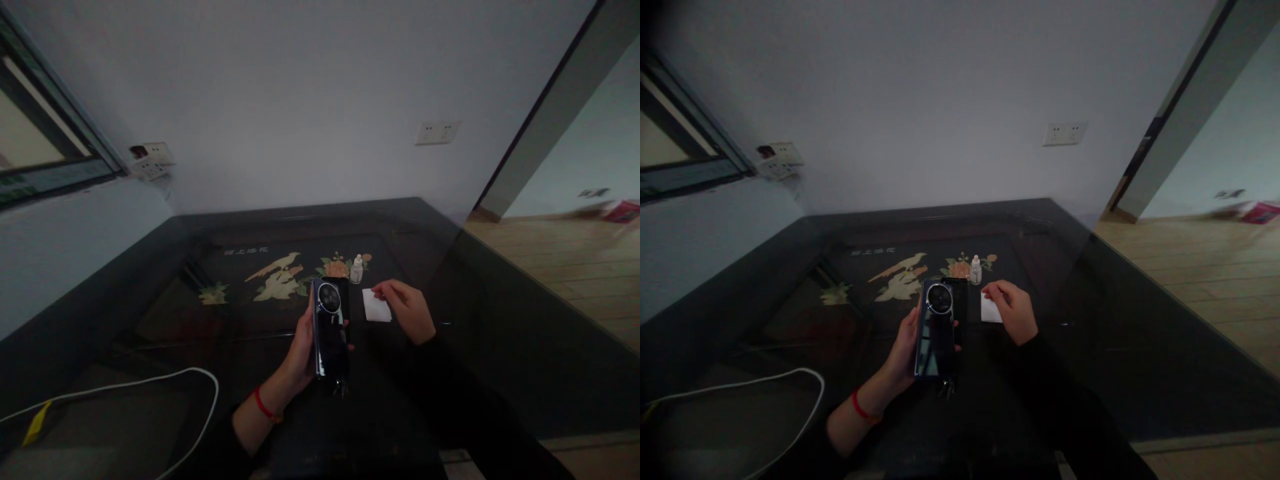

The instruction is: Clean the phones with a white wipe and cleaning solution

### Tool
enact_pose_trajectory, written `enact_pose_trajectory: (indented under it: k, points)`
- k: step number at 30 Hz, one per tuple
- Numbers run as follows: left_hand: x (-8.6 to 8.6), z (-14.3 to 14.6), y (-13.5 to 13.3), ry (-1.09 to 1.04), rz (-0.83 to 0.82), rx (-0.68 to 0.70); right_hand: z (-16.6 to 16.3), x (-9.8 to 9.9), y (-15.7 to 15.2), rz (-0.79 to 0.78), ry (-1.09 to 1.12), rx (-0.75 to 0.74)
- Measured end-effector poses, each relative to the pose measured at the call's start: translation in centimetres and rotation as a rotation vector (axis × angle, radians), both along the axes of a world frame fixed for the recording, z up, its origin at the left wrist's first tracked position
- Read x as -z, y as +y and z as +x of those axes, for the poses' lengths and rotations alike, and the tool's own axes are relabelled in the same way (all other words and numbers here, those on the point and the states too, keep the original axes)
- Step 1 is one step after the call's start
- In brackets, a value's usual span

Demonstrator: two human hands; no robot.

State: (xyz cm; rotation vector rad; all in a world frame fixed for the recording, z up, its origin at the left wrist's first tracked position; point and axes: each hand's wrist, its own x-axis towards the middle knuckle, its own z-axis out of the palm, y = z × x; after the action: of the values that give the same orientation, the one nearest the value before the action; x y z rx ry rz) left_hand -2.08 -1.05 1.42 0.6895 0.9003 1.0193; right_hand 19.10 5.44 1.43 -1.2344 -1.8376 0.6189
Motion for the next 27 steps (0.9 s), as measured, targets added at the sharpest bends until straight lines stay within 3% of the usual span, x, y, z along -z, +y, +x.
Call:
enact_pose_trajectory:
  k: [4, 8, 21, 27]
  points:
    - [-0.1, 0.8, 1.2, 0.266, 0.179, -0.095, -4.3, -1.5, -3.4, -0.126, 0.052, -0.155]
    - [-0.1, 1.5, 2.5, 0.476, 0.384, -0.215, -6.9, -1.4, -4.8, -0.183, 0.069, -0.169]
    - [0.5, -0.1, 3.0, 0.823, 0.483, -0.211, -5.2, 1.9, -1.3, -0.375, 0.316, -0.175]
    - [2.3, -2.1, 5.1, 1.112, 0.534, -0.197, -4.5, 2.7, -0.8, -0.444, 0.398, -0.118]
